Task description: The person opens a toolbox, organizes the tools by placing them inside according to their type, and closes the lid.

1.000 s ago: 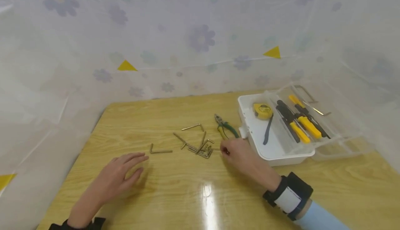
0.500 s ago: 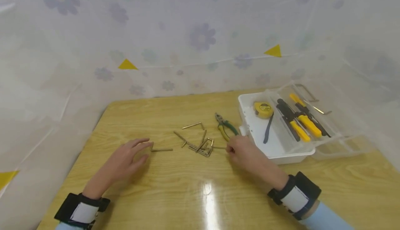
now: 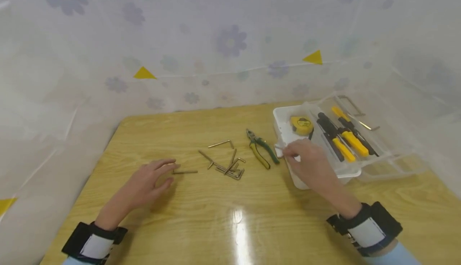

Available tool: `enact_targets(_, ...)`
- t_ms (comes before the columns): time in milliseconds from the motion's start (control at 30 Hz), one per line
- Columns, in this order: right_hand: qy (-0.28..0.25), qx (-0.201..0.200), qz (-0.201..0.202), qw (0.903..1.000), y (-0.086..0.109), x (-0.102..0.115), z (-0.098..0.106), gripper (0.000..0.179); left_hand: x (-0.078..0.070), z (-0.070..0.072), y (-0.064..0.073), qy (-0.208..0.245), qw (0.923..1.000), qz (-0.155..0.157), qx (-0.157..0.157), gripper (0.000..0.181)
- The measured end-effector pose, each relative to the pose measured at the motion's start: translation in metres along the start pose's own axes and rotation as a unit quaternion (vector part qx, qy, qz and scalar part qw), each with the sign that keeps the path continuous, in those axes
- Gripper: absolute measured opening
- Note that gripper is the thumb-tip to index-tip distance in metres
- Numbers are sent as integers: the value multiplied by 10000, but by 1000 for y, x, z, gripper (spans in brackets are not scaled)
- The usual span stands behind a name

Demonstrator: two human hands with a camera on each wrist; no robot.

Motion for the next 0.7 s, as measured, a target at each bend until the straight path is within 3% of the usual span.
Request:
enact_targets(200, 461, -844, -682, 9930, 2, -41, 53, 4, -17, -6, -11, -57, 9994, -326, 138, 38)
enact_targets(267, 641, -1045, -865, 9887, 3, -51, 72, 5, -23, -9, -14, -2, 9989, -445, 169, 37)
enact_targets(400, 1172, -1051, -1237, 9798, 8, -68, 105, 8, -40, -16, -18, 128, 9967, -760, 236, 38)
enact_targets(533, 1769, -653, -2439, 9513, 22, -99, 133, 13, -58, -22, -20, 242, 9942, -987, 363, 40)
enact_targets(633, 1794, -522, -3242, 9274, 34, -122, 148, 15, -71, -23, -22, 273, 9927, -1099, 419, 40)
enact_targets(700, 1529, -511, -3443, 9249, 39, -134, 154, 18, -80, -22, -24, 277, 9916, -1192, 426, 39)
Point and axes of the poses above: each hand's wrist, its own y-axis away from the middle knuckle, its own z-axis out of the back of the hand, x = y × z, the point moved 10 cm from there along -y, towards the middle knuckle, and after that the axes turned 10 degrees about -x, right-handed, at the moved point
